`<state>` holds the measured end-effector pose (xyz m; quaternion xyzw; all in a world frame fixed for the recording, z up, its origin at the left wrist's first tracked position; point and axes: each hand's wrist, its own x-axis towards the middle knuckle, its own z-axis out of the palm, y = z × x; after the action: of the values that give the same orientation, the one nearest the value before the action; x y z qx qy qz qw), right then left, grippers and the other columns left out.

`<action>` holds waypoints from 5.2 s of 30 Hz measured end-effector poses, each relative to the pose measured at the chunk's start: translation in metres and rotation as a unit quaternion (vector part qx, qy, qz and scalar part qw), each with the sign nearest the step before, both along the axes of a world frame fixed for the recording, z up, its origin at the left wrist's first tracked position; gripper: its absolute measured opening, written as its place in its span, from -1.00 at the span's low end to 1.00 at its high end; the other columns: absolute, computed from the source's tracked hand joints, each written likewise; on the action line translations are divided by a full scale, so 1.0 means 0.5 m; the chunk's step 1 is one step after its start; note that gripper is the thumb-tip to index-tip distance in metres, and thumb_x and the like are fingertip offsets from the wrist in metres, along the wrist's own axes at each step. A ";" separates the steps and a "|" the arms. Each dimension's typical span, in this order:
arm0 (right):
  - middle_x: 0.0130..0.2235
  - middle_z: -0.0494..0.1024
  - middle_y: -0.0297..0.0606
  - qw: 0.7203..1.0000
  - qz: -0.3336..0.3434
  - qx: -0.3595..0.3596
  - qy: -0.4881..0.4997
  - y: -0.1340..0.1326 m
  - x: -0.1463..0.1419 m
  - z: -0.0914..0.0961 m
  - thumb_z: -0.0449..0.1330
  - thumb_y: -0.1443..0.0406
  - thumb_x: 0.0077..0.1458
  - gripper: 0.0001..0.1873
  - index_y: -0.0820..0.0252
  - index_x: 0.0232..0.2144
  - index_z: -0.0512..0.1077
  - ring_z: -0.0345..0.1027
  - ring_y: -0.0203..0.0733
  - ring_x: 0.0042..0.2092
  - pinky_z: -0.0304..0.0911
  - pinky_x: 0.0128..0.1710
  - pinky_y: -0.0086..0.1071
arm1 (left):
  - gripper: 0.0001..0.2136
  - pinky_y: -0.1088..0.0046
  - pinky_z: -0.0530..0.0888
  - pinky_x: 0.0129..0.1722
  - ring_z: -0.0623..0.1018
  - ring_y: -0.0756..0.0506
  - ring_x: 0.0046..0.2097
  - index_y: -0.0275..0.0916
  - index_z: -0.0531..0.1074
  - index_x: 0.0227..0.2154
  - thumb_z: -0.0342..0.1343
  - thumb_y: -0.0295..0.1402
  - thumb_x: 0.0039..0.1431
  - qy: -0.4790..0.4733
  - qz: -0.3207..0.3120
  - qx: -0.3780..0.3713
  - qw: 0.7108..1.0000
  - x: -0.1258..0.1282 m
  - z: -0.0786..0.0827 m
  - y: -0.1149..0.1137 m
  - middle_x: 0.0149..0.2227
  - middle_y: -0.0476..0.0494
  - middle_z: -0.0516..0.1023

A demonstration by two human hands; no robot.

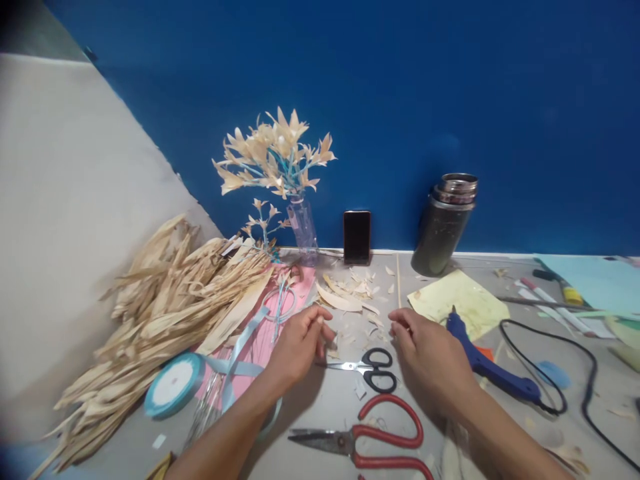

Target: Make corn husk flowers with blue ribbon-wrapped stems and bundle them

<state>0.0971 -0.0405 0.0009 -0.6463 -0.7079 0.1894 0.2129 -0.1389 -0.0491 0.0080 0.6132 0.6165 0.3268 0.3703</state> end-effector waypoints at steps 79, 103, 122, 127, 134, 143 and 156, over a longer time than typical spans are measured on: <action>-0.39 0.63 -0.22 0.897 0.094 -0.125 0.414 -0.055 -0.119 0.016 0.25 -0.01 0.03 -0.58 0.21 -0.25 0.50 0.50 -0.11 -0.36 0.37 -0.36 -0.34 | -0.53 0.58 0.05 -0.64 0.15 0.13 -0.66 -0.27 0.34 -0.57 0.26 0.09 -0.06 -0.442 -0.029 -0.130 0.887 0.043 -0.006 -0.039 -0.69 0.08 0.26; -0.42 0.50 -0.31 0.953 0.100 0.034 0.284 -0.073 -0.106 0.017 0.07 0.19 0.13 -0.84 0.11 -0.36 0.40 0.37 -0.21 -0.45 0.29 -0.45 -0.40 | -0.53 0.61 0.07 -0.61 0.15 0.13 -0.62 -0.27 0.40 -0.43 0.28 0.09 -0.04 -0.427 -0.004 -0.085 0.900 0.060 -0.059 -0.053 -0.63 0.10 0.29; -0.47 0.55 -0.28 0.864 0.031 -0.021 0.503 -0.106 -0.111 0.032 0.23 0.01 0.11 -0.66 0.16 -0.46 0.45 0.35 -0.27 -0.51 0.27 -0.49 -0.44 | -0.65 0.55 0.23 -0.58 0.30 0.05 -0.62 -0.27 0.41 -0.40 0.30 -0.08 -0.04 -0.433 0.040 -0.071 0.898 0.056 -0.062 -0.041 -0.64 0.03 0.39; -0.53 0.50 -0.37 0.790 -0.055 -0.077 0.606 -0.062 -0.090 0.039 0.38 0.03 -0.03 -0.63 0.16 -0.41 0.38 0.23 -0.38 -0.59 0.15 -0.59 -0.53 | -0.64 0.50 0.25 -0.63 0.33 0.01 -0.65 -0.25 0.36 -0.50 0.28 -0.05 -0.07 -0.390 0.060 -0.129 0.910 0.038 -0.043 -0.026 -0.63 -0.01 0.41; -0.51 0.51 -0.38 0.768 -0.066 -0.113 0.627 -0.034 -0.084 0.016 0.43 0.11 -0.10 -0.64 0.17 -0.37 0.42 0.19 -0.40 -0.56 0.08 -0.58 -0.56 | -0.64 0.54 0.27 -0.43 0.37 0.03 -0.44 -0.35 0.58 -0.33 0.32 -0.10 -0.03 -0.334 0.103 -0.059 0.935 0.012 -0.035 -0.015 -0.49 -0.06 0.45; -0.55 0.44 -0.38 0.868 -0.005 -0.064 0.492 -0.041 -0.076 -0.017 0.34 0.11 -0.01 -0.74 0.19 -0.40 0.49 0.24 -0.30 -0.50 0.17 -0.51 -0.48 | -0.54 0.58 -0.02 -0.65 0.05 0.17 -0.67 -0.31 0.52 -0.31 0.29 0.04 -0.04 -0.494 0.009 -0.099 0.864 0.023 -0.041 -0.026 -0.60 0.10 0.29; -0.47 0.54 -0.35 0.914 0.185 0.237 0.273 -0.056 -0.077 0.025 0.21 0.38 0.14 -0.90 0.12 -0.42 0.48 0.44 -0.29 -0.44 0.32 -0.42 -0.52 | -0.60 0.52 0.28 -0.49 0.35 0.05 -0.53 -0.32 0.49 -0.59 0.29 -0.02 0.01 -0.364 -0.019 0.001 0.931 0.025 -0.062 -0.032 -0.56 -0.03 0.36</action>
<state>0.0584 -0.0683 0.0133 -0.3576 -0.7532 0.2210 0.5060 -0.1263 -0.0649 -0.0229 0.4641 0.4272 0.5209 0.5752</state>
